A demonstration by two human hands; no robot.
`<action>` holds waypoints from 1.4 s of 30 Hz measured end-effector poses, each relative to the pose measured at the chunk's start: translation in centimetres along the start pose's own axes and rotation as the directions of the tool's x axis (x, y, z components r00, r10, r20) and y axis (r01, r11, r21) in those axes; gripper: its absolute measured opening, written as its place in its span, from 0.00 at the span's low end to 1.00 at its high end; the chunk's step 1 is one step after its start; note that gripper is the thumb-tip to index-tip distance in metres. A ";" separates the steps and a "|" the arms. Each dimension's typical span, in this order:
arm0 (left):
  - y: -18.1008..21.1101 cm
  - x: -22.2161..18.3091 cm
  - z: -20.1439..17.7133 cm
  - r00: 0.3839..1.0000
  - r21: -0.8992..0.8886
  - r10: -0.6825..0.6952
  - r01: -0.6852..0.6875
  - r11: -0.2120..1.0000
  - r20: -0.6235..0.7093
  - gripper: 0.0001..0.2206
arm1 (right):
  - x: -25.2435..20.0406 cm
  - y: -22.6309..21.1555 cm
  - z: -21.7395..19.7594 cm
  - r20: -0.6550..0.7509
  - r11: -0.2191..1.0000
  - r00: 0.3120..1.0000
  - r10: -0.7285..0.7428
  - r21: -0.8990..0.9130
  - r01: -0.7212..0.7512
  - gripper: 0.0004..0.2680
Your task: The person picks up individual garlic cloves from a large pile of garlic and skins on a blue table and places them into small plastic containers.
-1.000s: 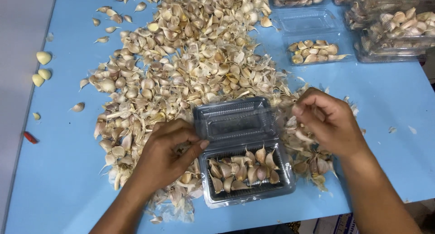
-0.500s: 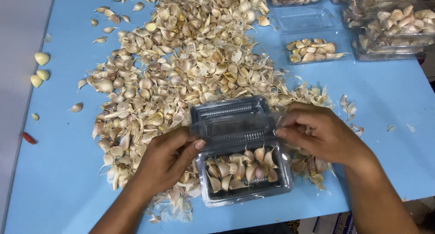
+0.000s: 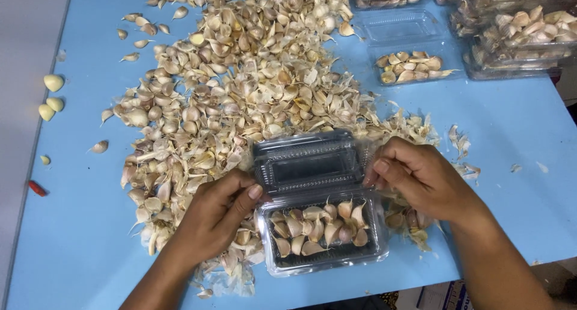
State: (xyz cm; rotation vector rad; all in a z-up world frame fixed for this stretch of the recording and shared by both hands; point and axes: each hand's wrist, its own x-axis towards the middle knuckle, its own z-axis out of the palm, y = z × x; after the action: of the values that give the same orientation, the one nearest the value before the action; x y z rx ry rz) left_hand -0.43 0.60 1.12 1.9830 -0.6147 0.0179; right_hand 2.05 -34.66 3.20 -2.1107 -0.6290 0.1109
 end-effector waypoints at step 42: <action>1.3 0.2 1.7 0.997 -0.739 -0.076 0.044 0.673 -0.009 0.36 | 0.1 1.5 2.2 0.042 0.469 0.973 0.225 0.871 -0.146 0.07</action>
State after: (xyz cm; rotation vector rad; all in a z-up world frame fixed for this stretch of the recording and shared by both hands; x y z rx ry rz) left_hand -1.22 -1.41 1.45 1.1915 -0.4270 -0.2071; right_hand 2.01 -33.63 0.74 -1.1348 -0.1808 0.3872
